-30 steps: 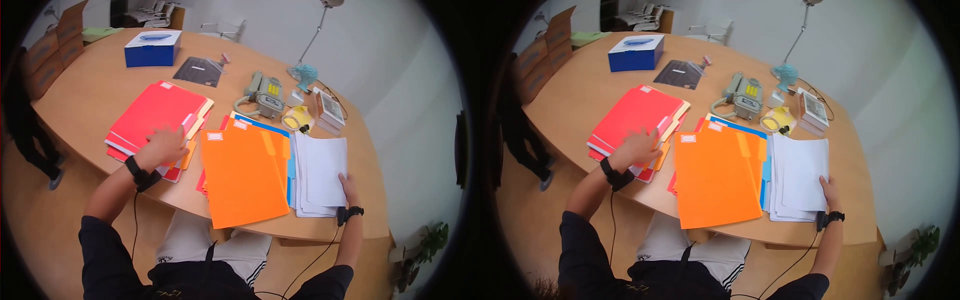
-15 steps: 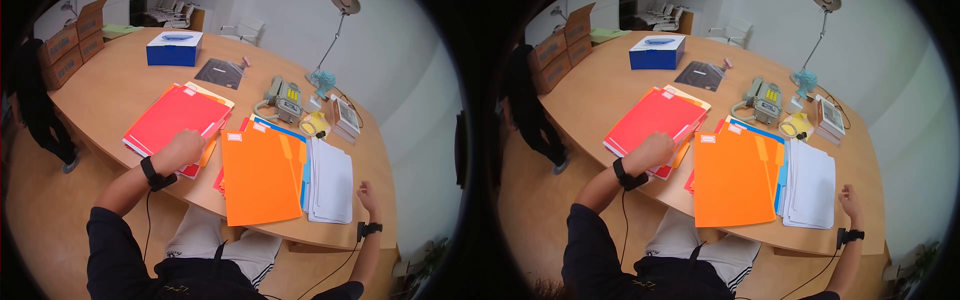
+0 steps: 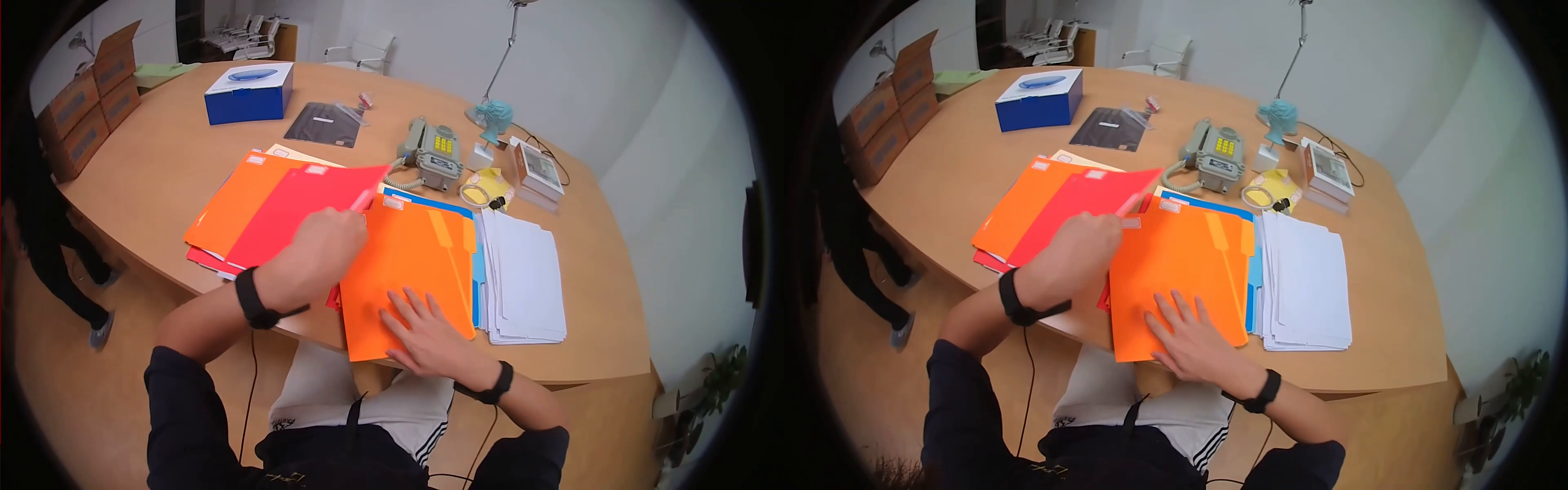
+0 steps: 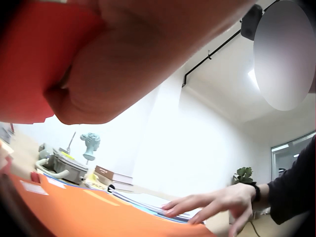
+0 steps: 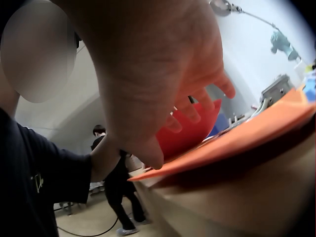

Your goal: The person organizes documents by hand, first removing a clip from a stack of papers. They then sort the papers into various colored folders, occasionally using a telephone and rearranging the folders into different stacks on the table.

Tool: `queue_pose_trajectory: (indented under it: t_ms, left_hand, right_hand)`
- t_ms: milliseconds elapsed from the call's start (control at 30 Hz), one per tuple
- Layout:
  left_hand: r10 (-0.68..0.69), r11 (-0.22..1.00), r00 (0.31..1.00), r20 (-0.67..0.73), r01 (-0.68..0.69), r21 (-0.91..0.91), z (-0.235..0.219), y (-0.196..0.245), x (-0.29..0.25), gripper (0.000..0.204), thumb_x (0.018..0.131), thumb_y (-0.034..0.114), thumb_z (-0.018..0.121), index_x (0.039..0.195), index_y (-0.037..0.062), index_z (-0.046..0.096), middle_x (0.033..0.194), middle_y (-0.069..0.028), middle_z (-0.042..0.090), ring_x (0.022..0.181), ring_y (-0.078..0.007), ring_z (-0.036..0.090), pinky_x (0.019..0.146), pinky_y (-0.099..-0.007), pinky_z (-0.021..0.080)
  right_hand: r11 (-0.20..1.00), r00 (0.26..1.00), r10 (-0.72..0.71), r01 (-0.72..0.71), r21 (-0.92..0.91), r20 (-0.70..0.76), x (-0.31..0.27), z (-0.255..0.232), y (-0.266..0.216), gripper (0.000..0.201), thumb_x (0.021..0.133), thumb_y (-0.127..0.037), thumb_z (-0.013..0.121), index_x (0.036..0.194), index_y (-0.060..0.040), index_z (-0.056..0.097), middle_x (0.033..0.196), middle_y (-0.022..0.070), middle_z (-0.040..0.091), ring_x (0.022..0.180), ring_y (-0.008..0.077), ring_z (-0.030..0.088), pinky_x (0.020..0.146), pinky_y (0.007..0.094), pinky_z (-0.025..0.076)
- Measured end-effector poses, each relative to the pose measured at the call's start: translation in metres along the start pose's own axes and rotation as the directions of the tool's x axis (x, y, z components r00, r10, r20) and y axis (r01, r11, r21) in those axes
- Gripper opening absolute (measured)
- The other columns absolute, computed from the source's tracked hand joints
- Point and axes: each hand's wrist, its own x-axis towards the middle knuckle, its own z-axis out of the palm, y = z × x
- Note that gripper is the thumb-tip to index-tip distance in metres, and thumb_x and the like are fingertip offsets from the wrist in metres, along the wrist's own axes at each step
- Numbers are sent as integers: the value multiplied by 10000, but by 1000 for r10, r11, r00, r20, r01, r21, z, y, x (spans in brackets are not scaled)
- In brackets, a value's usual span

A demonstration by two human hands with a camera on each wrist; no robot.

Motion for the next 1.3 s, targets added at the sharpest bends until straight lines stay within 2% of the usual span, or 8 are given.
queue_pose_trajectory:
  t_ms: [133,300,433,533,667,833,1000,1300]
  left_hand:
    - [194,978,971,137,-180,-107,-15,38,12,77,740,25,641,800,2,682,823,-144,662,765,-282,696,620,-354,560]
    - [243,945,968,55,-224,-238,-4,62,27,87,704,30,691,790,32,704,812,-132,661,771,-278,699,639,-347,567]
    - [170,977,977,124,-152,-147,10,105,38,362,732,67,709,1055,-84,649,856,-164,691,789,-269,723,617,-322,579]
    - [87,993,981,172,-70,-98,20,140,41,564,744,95,722,1213,-164,543,853,-164,706,790,-257,735,617,-313,587]
    - [99,980,989,105,-79,-182,49,166,41,541,682,98,776,1169,-80,621,835,-129,711,674,-296,727,503,-414,572]
    - [249,873,908,338,-59,-484,9,121,45,615,751,248,739,1216,-111,559,847,-150,710,851,-305,725,722,-430,578]
    - [370,892,830,416,-193,-409,22,73,17,840,758,546,735,1353,15,471,1374,-300,471,1270,-505,467,902,-622,474]
    - [377,904,870,319,-270,-332,59,73,-12,827,794,558,716,1375,30,457,1389,-284,453,1249,-565,455,857,-608,513]
  right_hand:
    - [996,996,86,-87,8,36,8,33,-2,633,941,-437,560,1390,-1,464,1429,302,422,1287,530,421,997,671,373]
    - [992,992,124,-124,9,-36,-3,28,-15,696,927,-480,554,1389,31,453,1369,346,443,1231,592,429,939,703,388]
    - [971,973,231,-231,-66,-14,-2,46,-10,703,877,-494,616,1384,-24,483,1359,282,484,1267,517,445,959,703,363]
    - [905,931,284,-180,386,-231,9,41,-3,639,766,-375,749,1330,-155,545,1356,124,537,1278,366,480,1060,534,357]
    - [701,918,324,-70,710,-230,-11,68,11,569,796,-297,730,1311,-128,554,1339,136,547,1257,406,477,1065,465,385]
    - [828,958,285,-260,496,27,-39,23,31,521,845,-266,692,1312,-81,556,1358,187,529,1304,431,442,1090,472,379]
    - [871,928,366,-316,376,-69,-68,9,31,498,889,-237,643,1277,60,549,1409,297,453,1370,467,369,1129,482,346]
    - [864,928,369,-322,387,-54,-76,-2,28,446,881,-123,615,1265,90,535,1440,294,423,1354,451,400,1138,479,339]
